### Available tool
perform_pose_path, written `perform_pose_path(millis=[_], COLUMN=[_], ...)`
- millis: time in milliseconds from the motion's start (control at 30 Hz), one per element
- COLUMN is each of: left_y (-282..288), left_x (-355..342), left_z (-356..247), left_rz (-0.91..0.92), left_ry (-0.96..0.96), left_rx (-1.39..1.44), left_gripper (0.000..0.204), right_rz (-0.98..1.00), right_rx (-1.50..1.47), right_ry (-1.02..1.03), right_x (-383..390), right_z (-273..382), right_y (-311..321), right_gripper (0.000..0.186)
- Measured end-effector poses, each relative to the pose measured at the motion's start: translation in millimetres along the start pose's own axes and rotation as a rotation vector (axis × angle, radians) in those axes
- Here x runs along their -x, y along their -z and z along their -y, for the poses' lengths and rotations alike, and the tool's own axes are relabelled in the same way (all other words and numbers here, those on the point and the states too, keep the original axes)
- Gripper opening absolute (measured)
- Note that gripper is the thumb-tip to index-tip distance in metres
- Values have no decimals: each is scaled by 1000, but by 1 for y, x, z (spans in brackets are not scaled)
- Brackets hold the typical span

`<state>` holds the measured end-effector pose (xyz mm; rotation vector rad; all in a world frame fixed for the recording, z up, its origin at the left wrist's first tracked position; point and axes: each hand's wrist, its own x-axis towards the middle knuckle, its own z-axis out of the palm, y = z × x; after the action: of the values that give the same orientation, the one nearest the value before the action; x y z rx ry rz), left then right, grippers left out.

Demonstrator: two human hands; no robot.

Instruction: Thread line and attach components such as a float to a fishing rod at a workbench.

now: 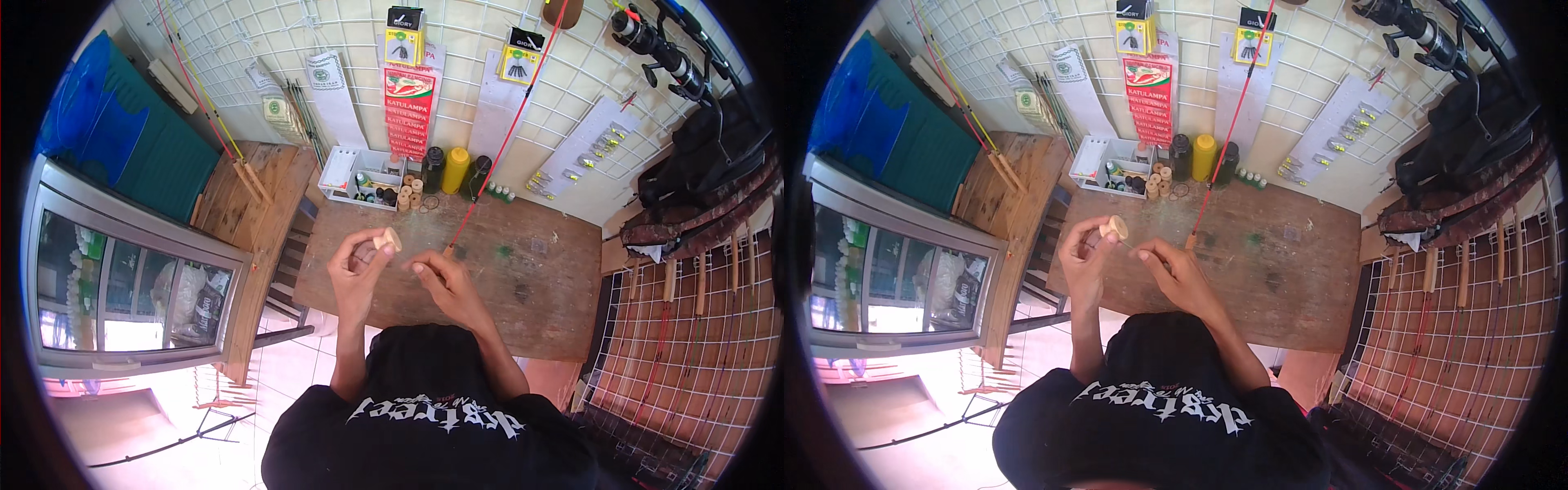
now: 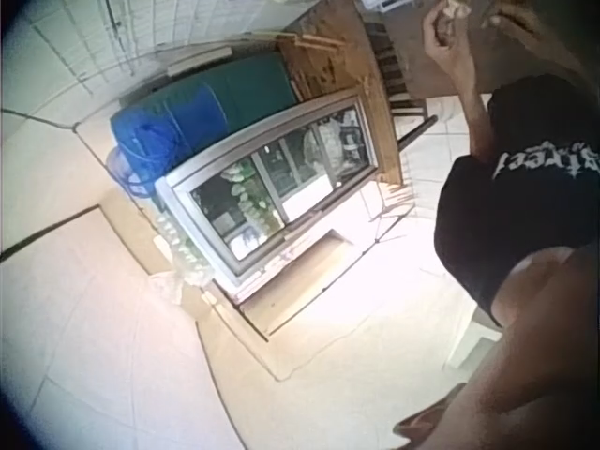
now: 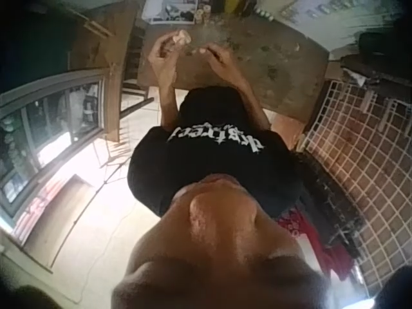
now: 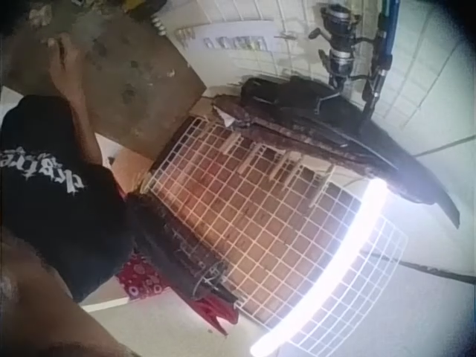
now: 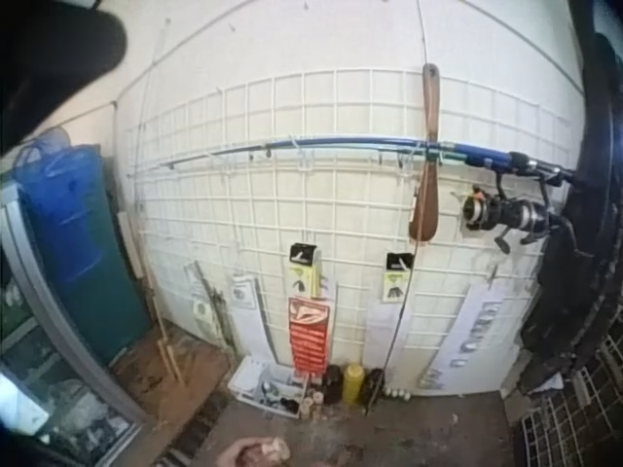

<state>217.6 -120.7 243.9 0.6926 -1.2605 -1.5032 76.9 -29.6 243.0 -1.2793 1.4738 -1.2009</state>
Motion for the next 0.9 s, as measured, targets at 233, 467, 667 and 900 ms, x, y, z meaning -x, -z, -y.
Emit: perform_pose_path(millis=[233, 467, 667, 900], left_y=[-3, -16, -13, -15], left_x=[-1, 14, 23, 16], left_z=[10, 9, 33, 40], left_rz=[32, 249, 380, 180], left_ry=[157, 235, 185, 296], left_rx=[138, -1, -176, 88], left_gripper=[24, 27, 27, 25], right_rz=[-63, -176, -147, 79], right_rx=[-32, 16, 134, 203], right_ry=[112, 70, 50, 148], right_x=[13, 11, 5, 27], right_z=[-13, -55, -19, 0], right_y=[-5, 8, 41, 23], right_gripper=[17, 14, 15, 11])
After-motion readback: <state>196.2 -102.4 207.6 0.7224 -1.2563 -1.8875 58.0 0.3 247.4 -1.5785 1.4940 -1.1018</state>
